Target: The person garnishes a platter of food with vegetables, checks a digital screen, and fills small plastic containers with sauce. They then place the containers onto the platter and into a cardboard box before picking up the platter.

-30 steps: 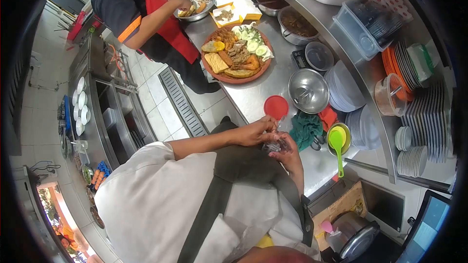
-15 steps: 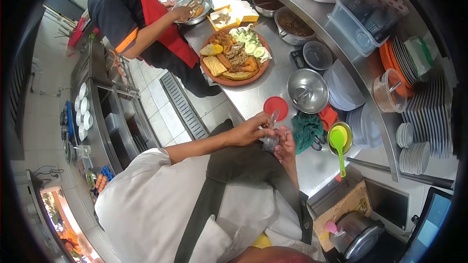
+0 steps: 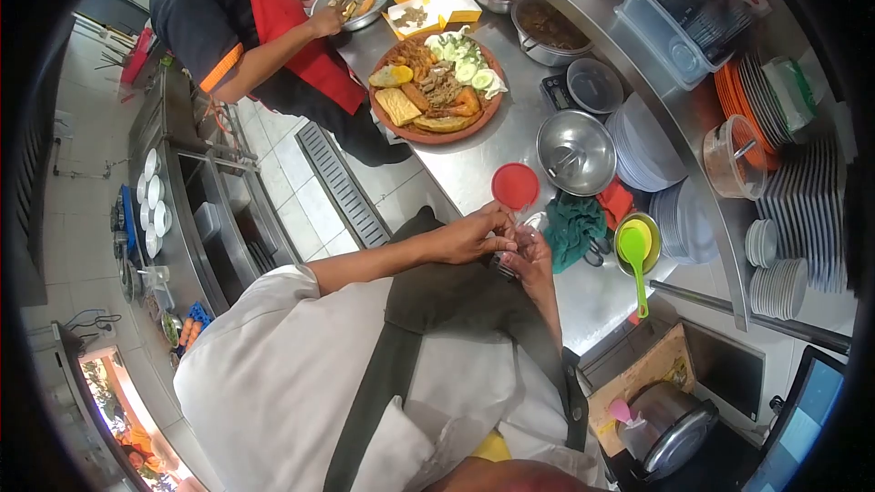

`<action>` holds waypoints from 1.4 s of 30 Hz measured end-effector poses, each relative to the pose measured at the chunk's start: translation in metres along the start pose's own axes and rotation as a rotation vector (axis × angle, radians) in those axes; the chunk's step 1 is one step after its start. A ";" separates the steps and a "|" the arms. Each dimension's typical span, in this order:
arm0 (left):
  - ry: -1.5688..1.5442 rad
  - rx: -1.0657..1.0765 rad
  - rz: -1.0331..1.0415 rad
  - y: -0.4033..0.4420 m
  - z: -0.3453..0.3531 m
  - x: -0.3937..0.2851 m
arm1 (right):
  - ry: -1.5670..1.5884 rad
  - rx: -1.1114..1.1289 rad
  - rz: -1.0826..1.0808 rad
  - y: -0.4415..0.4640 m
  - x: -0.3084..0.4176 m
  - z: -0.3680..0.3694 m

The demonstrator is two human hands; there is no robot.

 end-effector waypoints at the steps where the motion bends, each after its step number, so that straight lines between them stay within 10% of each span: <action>1: -0.007 -0.008 -0.011 0.000 0.000 0.000 | 0.027 0.012 -0.019 0.001 -0.001 0.000; 42: 0.292 -0.161 -0.125 0.011 -0.013 -0.003 | 0.084 0.032 -0.061 0.014 -0.021 -0.014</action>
Point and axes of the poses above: each hand's wrist, its own y-axis towards the middle knuckle, its own z-axis out of the palm, x = y × z, the point moved 6 cm from there along y, towards the middle knuckle, and after that the axes turned 13 degrees about -x, right-handed, at the moved point
